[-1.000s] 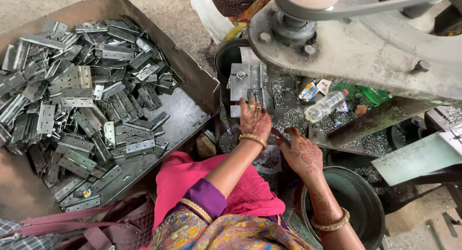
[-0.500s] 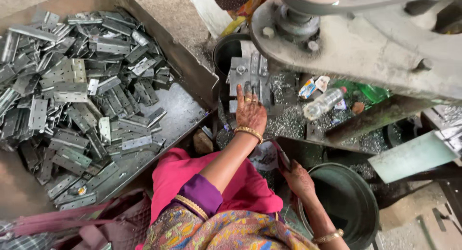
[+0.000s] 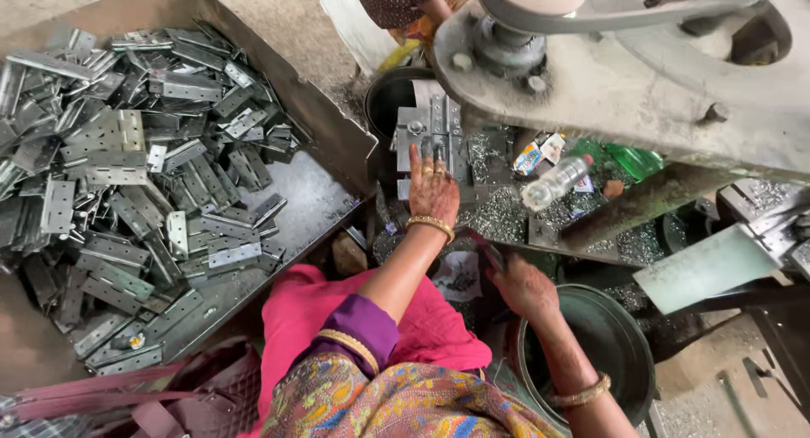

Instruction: The person picks up metal hinges from a box by hand, places them into a machine to be processed, and returns them to the box.

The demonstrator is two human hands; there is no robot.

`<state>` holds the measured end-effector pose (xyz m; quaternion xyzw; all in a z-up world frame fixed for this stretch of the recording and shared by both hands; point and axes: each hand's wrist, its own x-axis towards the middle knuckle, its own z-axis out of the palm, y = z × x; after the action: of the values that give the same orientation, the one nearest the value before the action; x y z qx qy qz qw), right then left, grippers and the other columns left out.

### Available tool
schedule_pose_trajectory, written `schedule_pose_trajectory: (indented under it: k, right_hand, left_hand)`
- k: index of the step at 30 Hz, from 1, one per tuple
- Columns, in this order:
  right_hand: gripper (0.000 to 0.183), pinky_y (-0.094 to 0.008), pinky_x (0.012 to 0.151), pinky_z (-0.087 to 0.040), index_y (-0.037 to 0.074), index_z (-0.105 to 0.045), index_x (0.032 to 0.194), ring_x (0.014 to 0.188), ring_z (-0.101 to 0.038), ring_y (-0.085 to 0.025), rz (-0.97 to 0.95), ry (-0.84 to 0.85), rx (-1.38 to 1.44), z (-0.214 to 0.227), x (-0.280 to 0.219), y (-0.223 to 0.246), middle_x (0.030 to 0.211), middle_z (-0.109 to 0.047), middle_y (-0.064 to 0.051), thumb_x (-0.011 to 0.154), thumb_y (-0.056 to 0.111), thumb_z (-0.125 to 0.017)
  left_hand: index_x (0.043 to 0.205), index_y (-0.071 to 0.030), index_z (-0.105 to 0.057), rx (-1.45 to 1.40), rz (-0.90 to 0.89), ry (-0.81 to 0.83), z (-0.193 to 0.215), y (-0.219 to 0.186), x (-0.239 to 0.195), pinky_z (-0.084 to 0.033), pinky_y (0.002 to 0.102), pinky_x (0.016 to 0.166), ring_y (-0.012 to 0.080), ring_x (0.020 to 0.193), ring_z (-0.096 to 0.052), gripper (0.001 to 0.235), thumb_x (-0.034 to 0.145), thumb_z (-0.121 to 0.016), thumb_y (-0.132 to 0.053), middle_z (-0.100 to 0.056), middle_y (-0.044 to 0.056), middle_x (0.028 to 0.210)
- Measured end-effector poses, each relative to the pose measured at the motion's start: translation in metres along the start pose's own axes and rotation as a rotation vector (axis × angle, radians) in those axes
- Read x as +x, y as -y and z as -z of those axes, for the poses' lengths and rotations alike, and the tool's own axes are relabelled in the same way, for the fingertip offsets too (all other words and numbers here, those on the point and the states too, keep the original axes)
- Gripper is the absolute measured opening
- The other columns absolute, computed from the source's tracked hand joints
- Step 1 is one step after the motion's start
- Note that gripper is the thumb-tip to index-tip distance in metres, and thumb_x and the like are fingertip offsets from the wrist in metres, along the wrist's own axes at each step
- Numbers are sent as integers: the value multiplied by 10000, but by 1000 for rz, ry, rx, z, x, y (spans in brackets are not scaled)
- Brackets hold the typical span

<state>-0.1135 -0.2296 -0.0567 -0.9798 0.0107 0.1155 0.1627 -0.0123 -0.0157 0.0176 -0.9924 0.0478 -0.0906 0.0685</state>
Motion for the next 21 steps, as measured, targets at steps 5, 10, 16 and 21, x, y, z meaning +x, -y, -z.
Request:
schedule_pose_trajectory:
  k: [5, 10, 16, 21]
  right_hand:
    - [517, -542, 882, -546, 76, -653, 1184, 1064, -680, -453, -117, -8, 191, -50, -27, -10, 1082, -726, -268, 930, 522, -593]
    - [544, -530, 881, -543, 75, -624, 1215, 1065, -678, -431, -40, -8, 89, -35, -16, -15, 1090, -721, -253, 878, 501, -640]
    - [541, -533, 847, -549, 79, -602, 1210, 1025, -695, -421, 11, -54, 0, -4, -12, 5, 1059, -726, -225, 879, 505, -635]
    - [503, -536, 860, -539, 98, -621, 1193, 1033, -680, -435, -110, 1, 70, -26, -32, 8, 1043, -734, -224, 910, 513, -630]
  left_hand:
    - [1301, -83, -694, -95, 50, -83, -16, -4, 2, 25, 590, 1276, 267, 1418, -447, 417, 1035, -398, -208, -586, 79, 1478]
    - [1273, -121, -717, -82, 32, -74, -31, 5, 6, 35, 608, 1272, 258, 1456, -443, 400, 1034, -404, -194, -615, 88, 1441]
    - [1229, -142, -727, -8, 39, -62, -29, 4, 35, 50, 613, 1223, 282, 1448, -419, 423, 1001, -391, -262, -602, 69, 1432]
    - [1286, -130, -704, -123, 69, -117, -15, 15, 25, 38, 630, 1224, 278, 1431, -415, 443, 990, -408, -274, -592, 34, 1438]
